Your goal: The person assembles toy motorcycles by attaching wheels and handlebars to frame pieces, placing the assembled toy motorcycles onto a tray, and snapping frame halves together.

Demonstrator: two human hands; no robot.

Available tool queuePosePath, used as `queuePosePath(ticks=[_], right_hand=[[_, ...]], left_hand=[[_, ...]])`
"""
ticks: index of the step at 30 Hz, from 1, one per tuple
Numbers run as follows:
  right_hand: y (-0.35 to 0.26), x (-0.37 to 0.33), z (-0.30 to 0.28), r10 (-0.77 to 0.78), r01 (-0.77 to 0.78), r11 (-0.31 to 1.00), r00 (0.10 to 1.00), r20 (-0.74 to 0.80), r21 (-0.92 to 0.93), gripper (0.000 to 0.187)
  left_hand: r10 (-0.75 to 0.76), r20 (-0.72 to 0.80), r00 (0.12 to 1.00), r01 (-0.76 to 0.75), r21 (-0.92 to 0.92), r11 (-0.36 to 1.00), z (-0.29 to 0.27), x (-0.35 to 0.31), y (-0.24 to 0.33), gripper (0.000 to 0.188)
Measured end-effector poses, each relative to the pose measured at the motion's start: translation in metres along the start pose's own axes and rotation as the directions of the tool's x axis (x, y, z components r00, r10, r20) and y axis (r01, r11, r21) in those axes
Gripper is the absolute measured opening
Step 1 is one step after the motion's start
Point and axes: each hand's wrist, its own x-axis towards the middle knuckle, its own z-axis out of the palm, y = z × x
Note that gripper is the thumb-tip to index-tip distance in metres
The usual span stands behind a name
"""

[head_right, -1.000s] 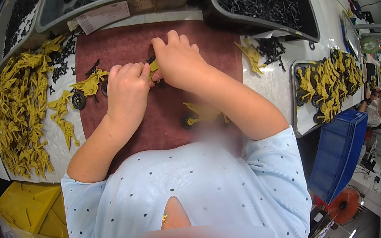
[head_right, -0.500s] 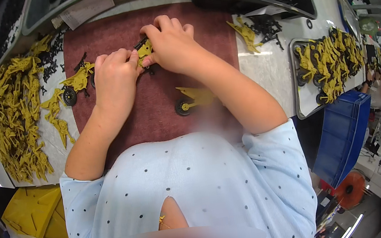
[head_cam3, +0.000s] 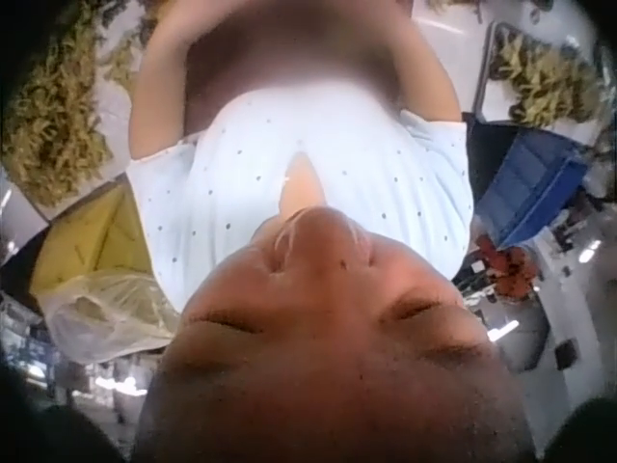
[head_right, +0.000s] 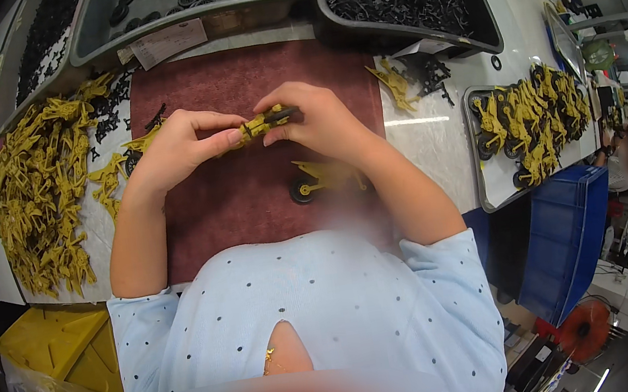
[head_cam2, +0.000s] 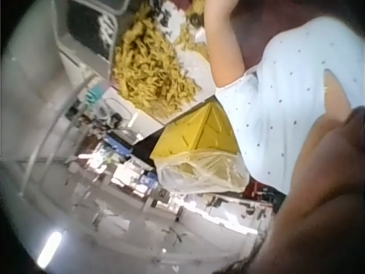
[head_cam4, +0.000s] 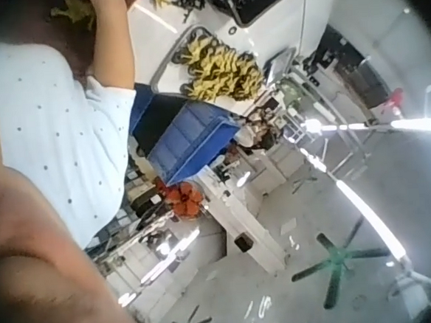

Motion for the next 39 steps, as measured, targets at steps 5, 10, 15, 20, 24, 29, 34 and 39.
queuePosePath(ticks=[5, 10, 15, 20, 24, 29, 34, 39], right_hand=[[-0.011, -0.011, 0.004, -0.053, 0.051, 0.999, 0.980, -0.194, -0.015, 0.038], [-0.020, -0.018, 0.016, -0.079, 0.107, 0.992, 0.939, -0.334, 0.068, 0.040], [-0.027, -0.022, 0.021, -0.284, 0.268, 0.959, 0.884, -0.372, -0.095, 0.042], [-0.036, -0.027, 0.030, -0.245, 0.255, 0.966, 0.867, -0.434, -0.037, 0.036], [-0.041, -0.030, 0.031, -0.199, 0.215, 0.977, 0.875, -0.441, -0.014, 0.034], [-0.041, -0.031, 0.027, -0.193, 0.215, 0.977, 0.866, -0.461, -0.004, 0.036], [-0.031, -0.038, 0.020, -0.100, 0.236, 0.941, 0.879, -0.467, 0.241, 0.038], [-0.024, -0.038, 0.020, -0.274, 0.429, 0.864, 0.839, -0.470, 0.263, 0.040]], left_hand=[[0.579, -0.171, 0.797, -0.438, 0.496, 0.750, 0.024, -0.008, -0.002, 0.031], [0.743, -0.304, 0.596, -0.467, 0.622, 0.629, 0.045, -0.008, -0.004, 0.024], [0.817, -0.313, 0.484, -0.472, 0.693, 0.545, 0.053, -0.013, 0.002, 0.025], [0.814, -0.312, 0.490, -0.486, 0.677, 0.553, 0.052, -0.020, 0.005, 0.023], [0.766, -0.263, 0.586, -0.470, 0.660, 0.586, 0.049, -0.025, 0.005, 0.020], [0.813, -0.208, 0.543, -0.534, 0.662, 0.526, 0.042, -0.020, 0.015, 0.024], [0.777, -0.254, 0.577, -0.545, 0.589, 0.597, 0.034, -0.022, 0.019, 0.040], [0.830, -0.213, 0.516, -0.664, 0.512, 0.545, 0.041, -0.025, 0.016, 0.039]])
